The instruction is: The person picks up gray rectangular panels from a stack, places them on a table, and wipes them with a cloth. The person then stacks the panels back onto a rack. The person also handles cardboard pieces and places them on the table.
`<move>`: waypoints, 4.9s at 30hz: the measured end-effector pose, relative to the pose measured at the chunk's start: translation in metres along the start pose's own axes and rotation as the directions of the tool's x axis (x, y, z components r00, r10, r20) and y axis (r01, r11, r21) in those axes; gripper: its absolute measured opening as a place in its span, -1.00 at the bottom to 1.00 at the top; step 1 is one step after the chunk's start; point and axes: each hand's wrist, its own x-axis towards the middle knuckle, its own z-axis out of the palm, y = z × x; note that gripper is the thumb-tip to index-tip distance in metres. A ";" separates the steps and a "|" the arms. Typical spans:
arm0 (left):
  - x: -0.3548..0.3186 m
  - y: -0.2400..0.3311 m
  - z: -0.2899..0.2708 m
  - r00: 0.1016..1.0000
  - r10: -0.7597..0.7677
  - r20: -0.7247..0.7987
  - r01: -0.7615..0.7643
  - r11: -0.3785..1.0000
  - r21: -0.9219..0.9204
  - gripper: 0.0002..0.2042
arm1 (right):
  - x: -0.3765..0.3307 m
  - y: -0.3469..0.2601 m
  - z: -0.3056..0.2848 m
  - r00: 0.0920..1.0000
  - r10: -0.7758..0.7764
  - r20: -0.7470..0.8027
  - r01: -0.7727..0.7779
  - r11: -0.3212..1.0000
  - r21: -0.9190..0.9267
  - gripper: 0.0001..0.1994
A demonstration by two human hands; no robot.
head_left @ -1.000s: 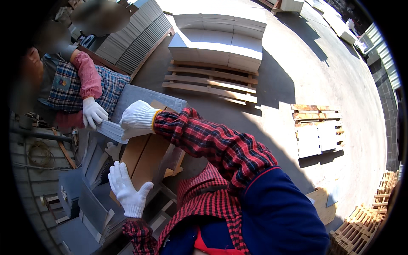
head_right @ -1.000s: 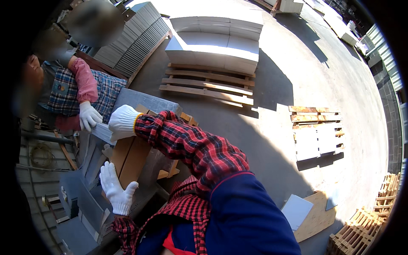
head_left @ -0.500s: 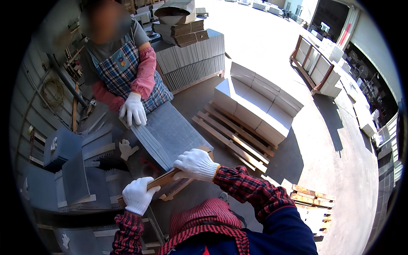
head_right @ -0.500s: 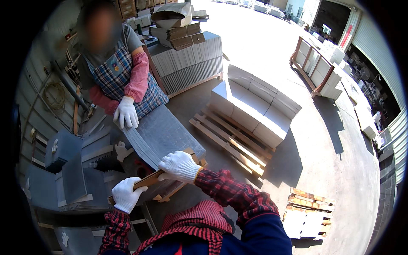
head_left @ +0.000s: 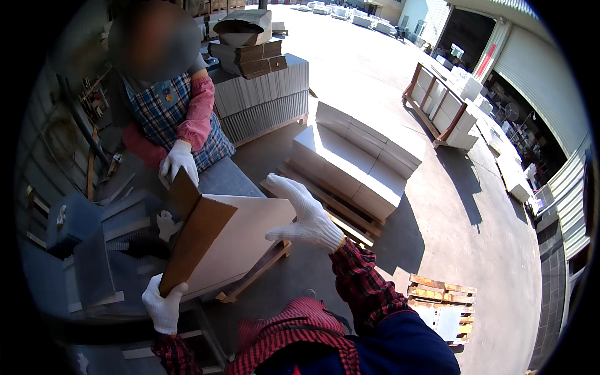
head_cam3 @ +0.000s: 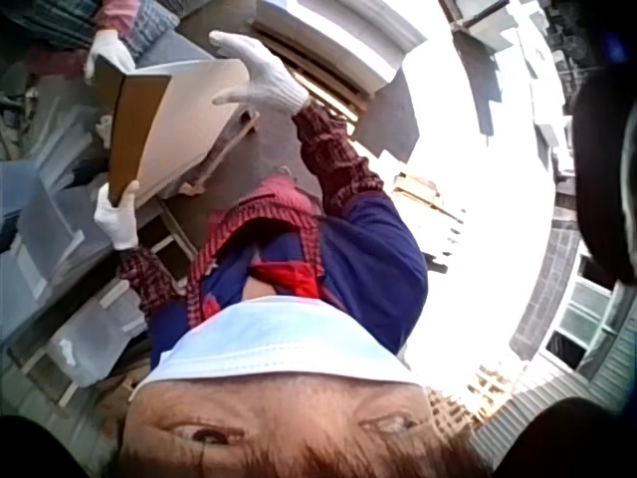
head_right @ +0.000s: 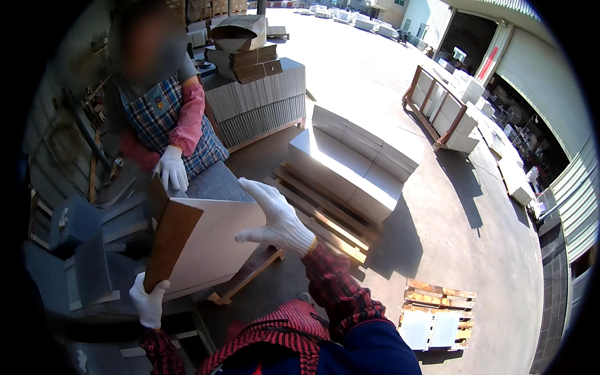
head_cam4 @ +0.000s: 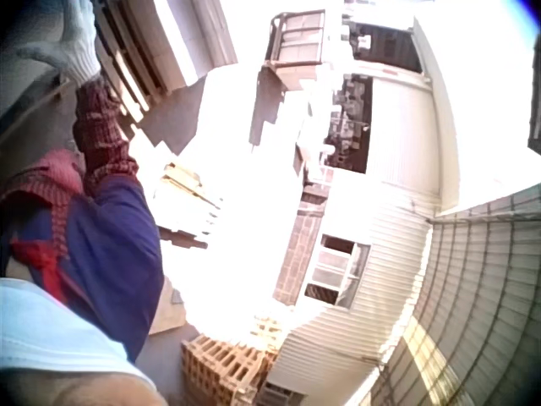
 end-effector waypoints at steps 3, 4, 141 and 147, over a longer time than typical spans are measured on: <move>-0.013 -0.001 0.002 0.993 0.114 0.011 -0.113 0.990 -0.082 -0.46 | 0.011 -0.006 0.012 0.960 0.220 0.171 -0.231 0.972 0.043 -0.45; -0.016 0.001 0.004 0.980 0.195 -0.034 -0.197 0.978 -0.072 -0.42 | 0.013 -0.007 0.019 0.976 0.154 0.153 -0.164 0.985 0.054 -0.51; 0.470 -0.259 0.069 0.707 0.375 0.600 -0.254 0.926 -0.279 -0.57 | 0.019 -0.063 0.241 0.669 0.743 0.011 -0.678 0.616 -0.402 -0.60; 0.475 -0.252 0.081 0.700 0.342 0.627 0.215 0.737 -0.641 -0.55 | 0.035 -0.056 0.235 0.733 0.676 -0.077 -0.634 0.638 -0.437 -0.58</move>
